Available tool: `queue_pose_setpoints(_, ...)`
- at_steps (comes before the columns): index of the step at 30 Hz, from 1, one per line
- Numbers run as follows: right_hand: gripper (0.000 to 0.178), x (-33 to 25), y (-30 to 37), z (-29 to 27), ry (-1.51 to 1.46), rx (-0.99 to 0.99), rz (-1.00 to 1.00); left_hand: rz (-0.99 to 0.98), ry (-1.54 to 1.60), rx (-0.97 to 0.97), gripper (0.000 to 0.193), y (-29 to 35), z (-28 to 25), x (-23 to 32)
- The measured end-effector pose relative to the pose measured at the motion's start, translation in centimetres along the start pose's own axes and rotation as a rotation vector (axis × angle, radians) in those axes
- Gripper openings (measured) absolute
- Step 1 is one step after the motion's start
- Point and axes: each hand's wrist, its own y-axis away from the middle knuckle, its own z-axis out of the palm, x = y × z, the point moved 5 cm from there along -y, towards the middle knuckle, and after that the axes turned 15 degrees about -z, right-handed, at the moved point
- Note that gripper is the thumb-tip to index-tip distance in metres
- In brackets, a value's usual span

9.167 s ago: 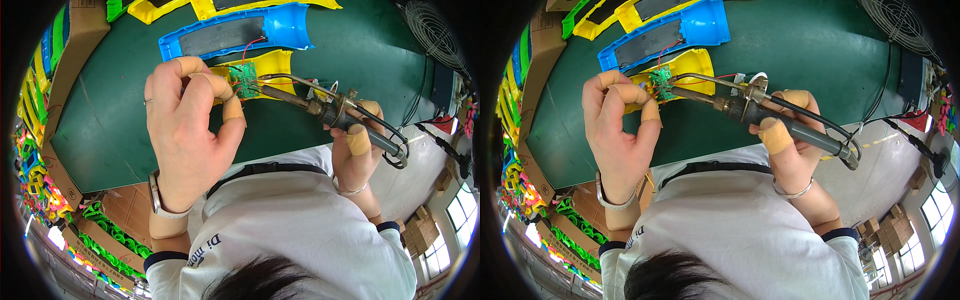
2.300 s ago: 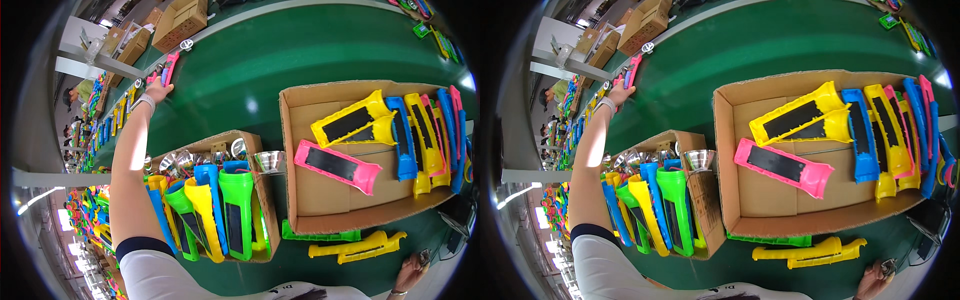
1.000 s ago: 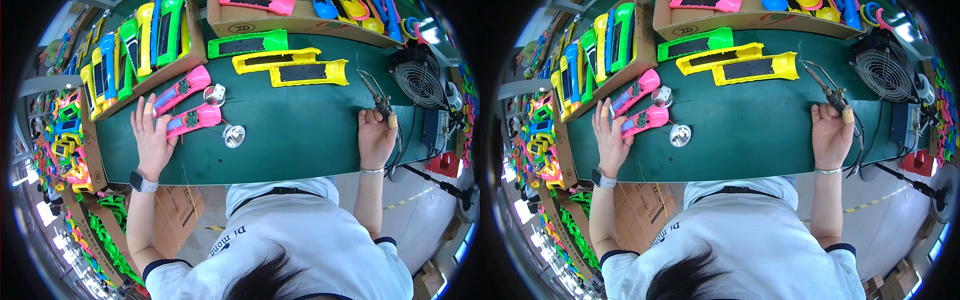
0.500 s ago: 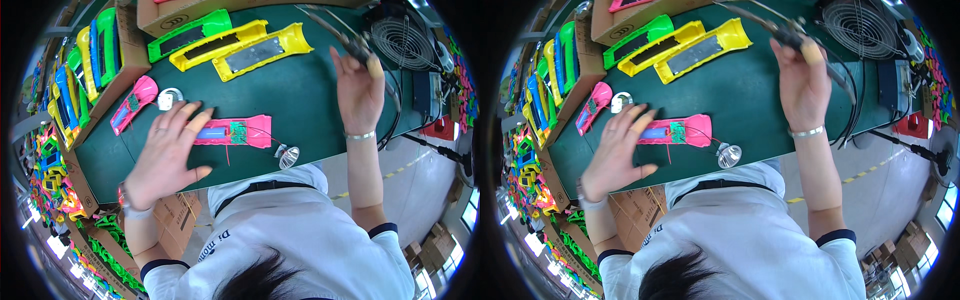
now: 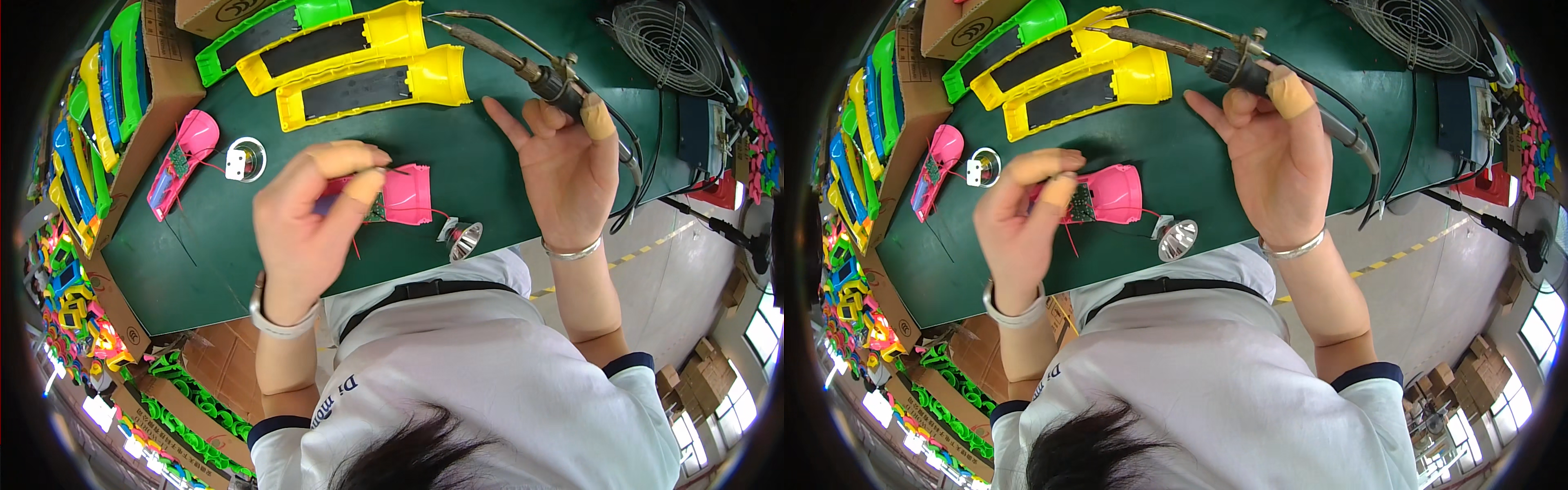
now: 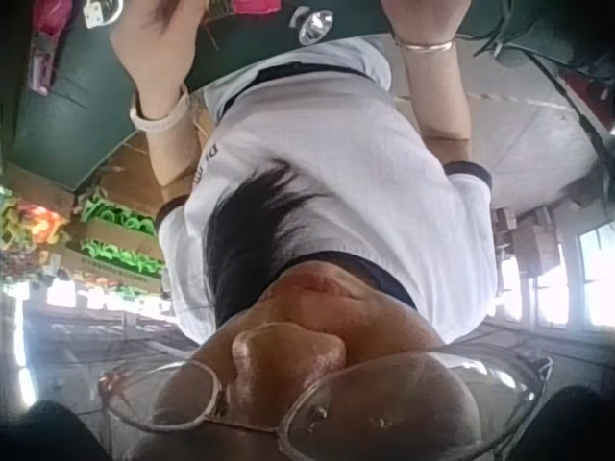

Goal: The person solders wires to circuit boards and panels inside flashlight casings using a soldering iron, places completed flashlights onto a conveyor belt, and picks up new flashlight casing parts from a box.

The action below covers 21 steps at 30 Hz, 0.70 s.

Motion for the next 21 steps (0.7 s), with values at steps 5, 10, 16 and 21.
queue_pose_setpoints(5, 0.023, -0.7, 0.0, 0.2, 0.091, -0.008, -0.095, 0.007, 0.53, 0.012, 0.017, -0.2, -1.8, -0.5)
queue_pose_setpoints(10, 0.024, -1.2, -0.3, 1.1, 0.223, -0.007, -0.156, 0.448, -0.11, -0.034, 0.019, 1.8, -1.5, 3.1)
queue_pose_setpoints(16, 0.025, -0.7, -1.0, 1.9, 0.264, -0.071, -0.158, 0.798, -0.6, 0.017, 0.027, 4.5, 1.3, 3.0)
queue_pose_setpoints(21, 0.026, -0.9, -0.8, 2.0, 0.28, -0.074, -0.164, 0.824, -0.609, 0.161, 0.025, 4.4, 0.8, 2.2)
